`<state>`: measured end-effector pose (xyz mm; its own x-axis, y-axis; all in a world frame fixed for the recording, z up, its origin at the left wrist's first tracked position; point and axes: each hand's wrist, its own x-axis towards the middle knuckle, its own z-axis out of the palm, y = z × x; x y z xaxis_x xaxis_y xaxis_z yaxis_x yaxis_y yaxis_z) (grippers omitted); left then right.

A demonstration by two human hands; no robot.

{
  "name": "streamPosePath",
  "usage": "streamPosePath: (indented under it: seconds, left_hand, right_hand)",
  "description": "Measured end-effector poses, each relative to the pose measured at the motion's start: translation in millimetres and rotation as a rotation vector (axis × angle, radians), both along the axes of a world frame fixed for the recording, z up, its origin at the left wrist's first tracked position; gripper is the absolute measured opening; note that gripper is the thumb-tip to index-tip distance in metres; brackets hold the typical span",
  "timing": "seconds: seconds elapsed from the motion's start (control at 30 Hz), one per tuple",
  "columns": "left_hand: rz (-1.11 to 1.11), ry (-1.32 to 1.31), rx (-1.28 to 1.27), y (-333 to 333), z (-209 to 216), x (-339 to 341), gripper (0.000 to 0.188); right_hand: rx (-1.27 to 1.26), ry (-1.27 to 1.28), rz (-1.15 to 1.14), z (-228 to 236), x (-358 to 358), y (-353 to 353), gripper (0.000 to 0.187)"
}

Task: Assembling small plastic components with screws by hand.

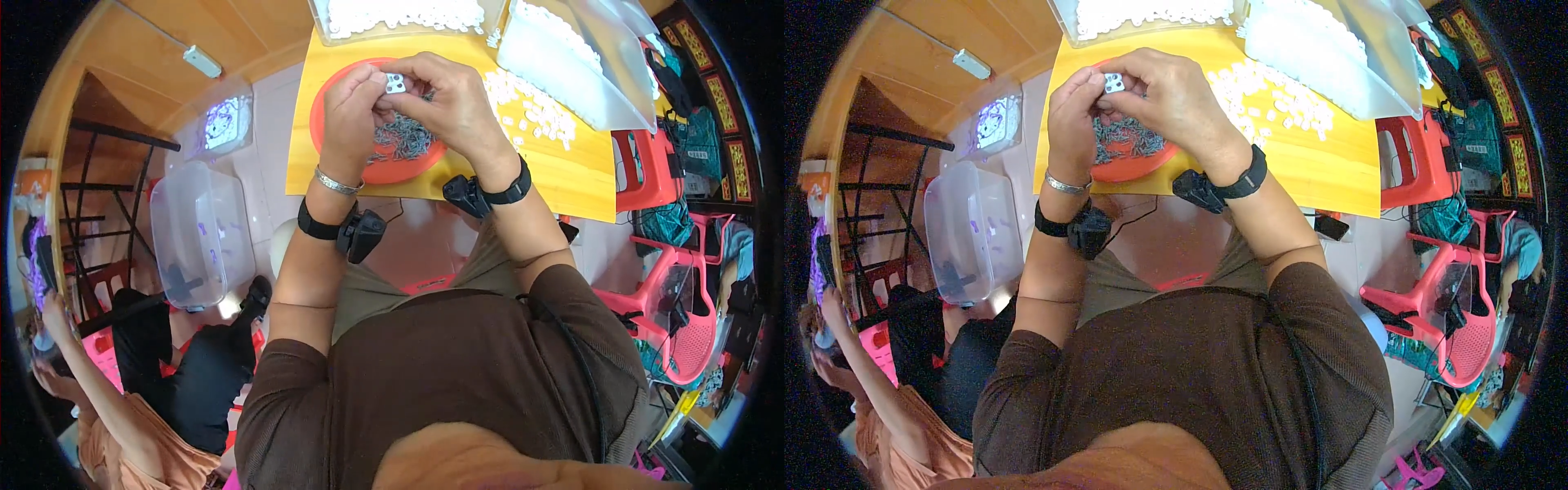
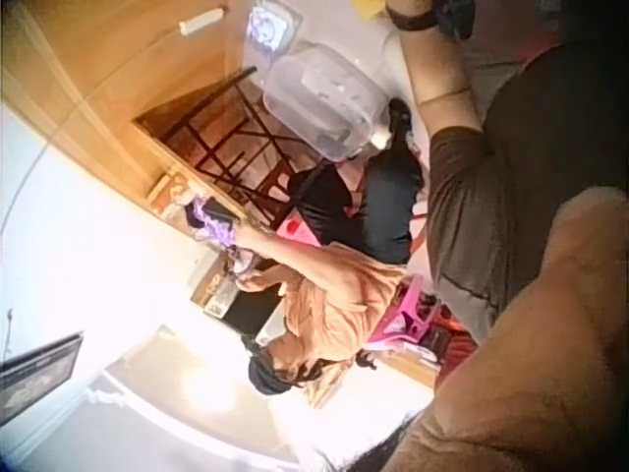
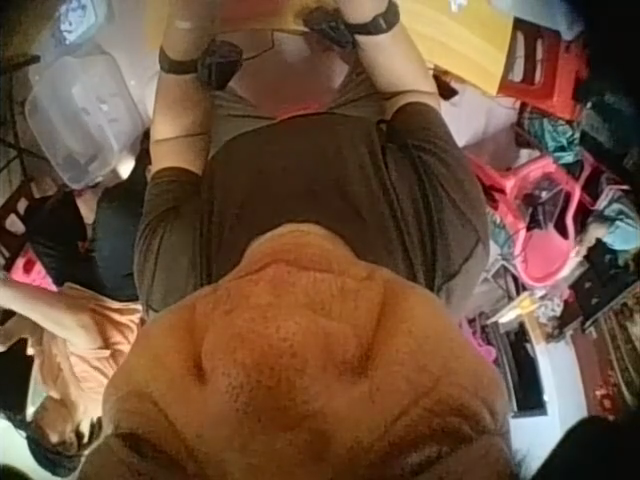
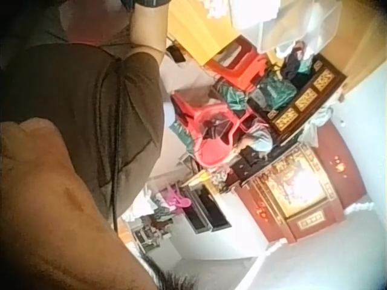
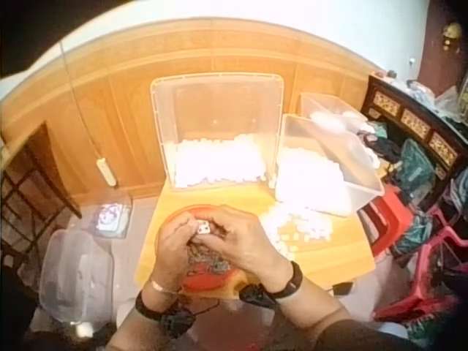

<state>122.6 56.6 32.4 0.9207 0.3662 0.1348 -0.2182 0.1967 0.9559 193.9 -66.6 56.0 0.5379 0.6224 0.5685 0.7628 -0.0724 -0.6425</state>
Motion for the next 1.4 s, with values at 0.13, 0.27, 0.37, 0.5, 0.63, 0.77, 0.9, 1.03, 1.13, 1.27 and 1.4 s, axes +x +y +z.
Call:
streamPosePath:
  seconds: [0.13,0.27,0.37,0.5,0.63,0.77,0.9,1.03,1.13,1.27,1.4]
  left_hand:
    - [-0.021,0.007,-0.004,1,1,0,0.021]
    - [-0.028,0.012,-0.027,0,2,0,0.022]
    - [-0.024,-0.025,0.019,-1,1,-1,0.022]
    - [0.008,-0.039,0.015,-2,1,-2,0.022]
    - [0.018,-0.014,0.017,-5,2,-4,0.021]
    - [0.033,-0.021,0.057,-7,2,-5,0.022]
    - [0.057,-0.068,0.053,-7,2,-4,0.022]
    - [0.102,-0.077,0.089,-10,3,0,0.022]
    - [0.07,-0.086,0.077,-3,-3,1,0.022]
    - [0.087,-0.078,0.086,-4,-1,-1,0.021]
    - [0.09,-0.077,0.083,-4,-2,0,0.021]
  right_hand:
    - [-0.024,-0.032,0.031,-1,3,-1,0.026]
    - [-0.024,-0.012,0.048,-2,4,-3,0.025]
    - [-0.002,0.0,0.062,0,3,-4,0.023]
    - [-0.016,0.02,0.065,0,3,-5,0.021]
    - [-0.035,0.056,0.07,2,2,-7,0.02]
    - [0.01,0.084,0.076,1,0,-7,0.02]
    - [0.08,0.098,0.071,-2,3,-2,0.02]
    - [0.042,0.247,0.102,-3,7,-5,0.022]
    - [0.044,0.302,0.178,-2,8,-4,0.024]
    - [0.044,0.347,0.209,-1,8,-5,0.025]
    - [0.05,0.378,0.222,-4,11,-5,0.025]
